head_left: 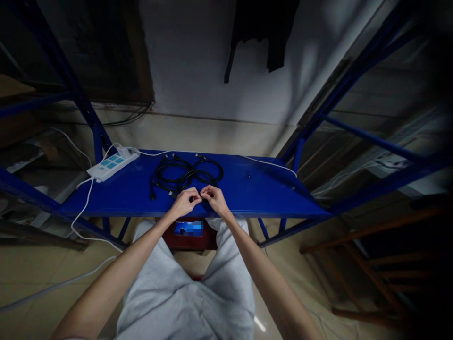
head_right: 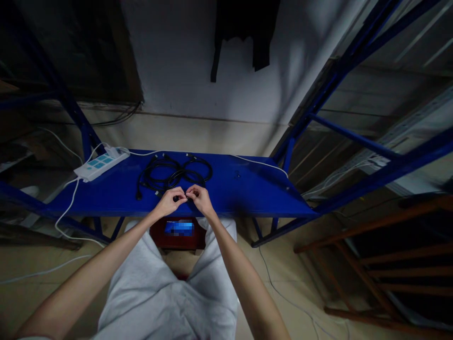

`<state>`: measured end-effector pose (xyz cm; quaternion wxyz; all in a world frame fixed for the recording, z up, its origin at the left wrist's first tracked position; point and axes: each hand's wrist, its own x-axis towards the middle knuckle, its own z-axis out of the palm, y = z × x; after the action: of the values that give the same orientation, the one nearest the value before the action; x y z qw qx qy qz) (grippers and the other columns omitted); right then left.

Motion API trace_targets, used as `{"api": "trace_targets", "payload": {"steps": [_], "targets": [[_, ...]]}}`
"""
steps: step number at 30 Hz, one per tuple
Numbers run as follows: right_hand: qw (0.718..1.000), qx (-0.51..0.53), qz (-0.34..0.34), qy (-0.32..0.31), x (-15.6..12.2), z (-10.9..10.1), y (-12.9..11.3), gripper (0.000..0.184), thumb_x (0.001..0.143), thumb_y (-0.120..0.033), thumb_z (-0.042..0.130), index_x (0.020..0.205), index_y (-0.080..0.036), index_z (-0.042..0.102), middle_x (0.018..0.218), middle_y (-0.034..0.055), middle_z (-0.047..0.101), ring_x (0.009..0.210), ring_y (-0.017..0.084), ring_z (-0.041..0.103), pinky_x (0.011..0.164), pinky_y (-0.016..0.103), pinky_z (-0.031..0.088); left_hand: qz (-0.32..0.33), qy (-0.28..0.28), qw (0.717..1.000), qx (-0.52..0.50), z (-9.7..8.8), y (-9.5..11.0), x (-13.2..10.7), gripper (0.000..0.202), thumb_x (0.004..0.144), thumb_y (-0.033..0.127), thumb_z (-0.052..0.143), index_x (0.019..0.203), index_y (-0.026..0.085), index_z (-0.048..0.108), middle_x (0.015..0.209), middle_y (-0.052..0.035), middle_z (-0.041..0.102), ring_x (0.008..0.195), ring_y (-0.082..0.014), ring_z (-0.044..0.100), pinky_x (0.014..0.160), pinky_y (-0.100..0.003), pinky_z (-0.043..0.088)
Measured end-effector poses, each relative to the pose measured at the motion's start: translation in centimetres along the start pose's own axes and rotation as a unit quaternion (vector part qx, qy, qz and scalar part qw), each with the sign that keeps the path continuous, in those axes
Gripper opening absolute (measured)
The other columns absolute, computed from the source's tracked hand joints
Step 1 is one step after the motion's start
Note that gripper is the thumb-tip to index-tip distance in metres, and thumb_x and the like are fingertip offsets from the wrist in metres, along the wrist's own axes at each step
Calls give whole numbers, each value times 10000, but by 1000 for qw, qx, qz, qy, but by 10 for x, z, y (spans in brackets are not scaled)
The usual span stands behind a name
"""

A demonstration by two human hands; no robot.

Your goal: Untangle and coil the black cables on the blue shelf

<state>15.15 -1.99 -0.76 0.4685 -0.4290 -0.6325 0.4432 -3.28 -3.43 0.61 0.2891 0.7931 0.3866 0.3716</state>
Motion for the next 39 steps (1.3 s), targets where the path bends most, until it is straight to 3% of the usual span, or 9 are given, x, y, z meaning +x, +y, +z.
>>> {"api": "trace_targets", "payload": {"steps": [8, 16, 26, 34, 39], "targets": [[997, -73, -7, -6, -2, -2, -4, 218, 869, -397, 631, 816, -193, 688, 814, 38, 690, 740, 183, 583, 720, 301, 441, -38, 1, 999, 4, -3, 8, 2, 144, 935, 254, 566, 827, 187, 634, 867, -25, 623, 807, -155, 591, 771, -281, 443], [999, -34, -6, -41, -5, -9, -10, 175, 884, -382, 655, 881, -213, 699, 882, 51, 706, 816, 217, 616, 780, 330, 464, -61, 7, 998, -10, -3, 11, 4, 135, 933, 272, 551, 834, 190, 592, 870, -35, 611, 810, -164, 588, 773, -286, 456], [993, -97, -64, -32, -8, -2, -9, 228, 967, -383, 579, 867, -208, 688, 883, 65, 684, 801, 209, 611, 771, 319, 456, -87, 38, 995, 26, 0, 11, 6, 101, 939, 239, 527, 864, 193, 575, 867, -19, 598, 799, -158, 583, 758, -278, 440], [985, -148, -84, -4, -8, -1, -11, 218, 954, -382, 624, 852, -206, 702, 849, 52, 696, 826, 202, 583, 797, 317, 426, -80, 45, 995, 42, 0, 9, 5, 65, 905, 200, 532, 845, 207, 555, 811, 8, 575, 749, -146, 575, 733, -268, 435], [988, -140, -60, 1, -4, -1, -9, 227, 919, -400, 666, 829, -197, 715, 857, 51, 711, 828, 199, 603, 794, 314, 431, -72, 39, 995, 65, -2, 9, 5, 62, 908, 198, 526, 850, 218, 536, 808, 9, 582, 741, -152, 580, 719, -274, 426]]}}
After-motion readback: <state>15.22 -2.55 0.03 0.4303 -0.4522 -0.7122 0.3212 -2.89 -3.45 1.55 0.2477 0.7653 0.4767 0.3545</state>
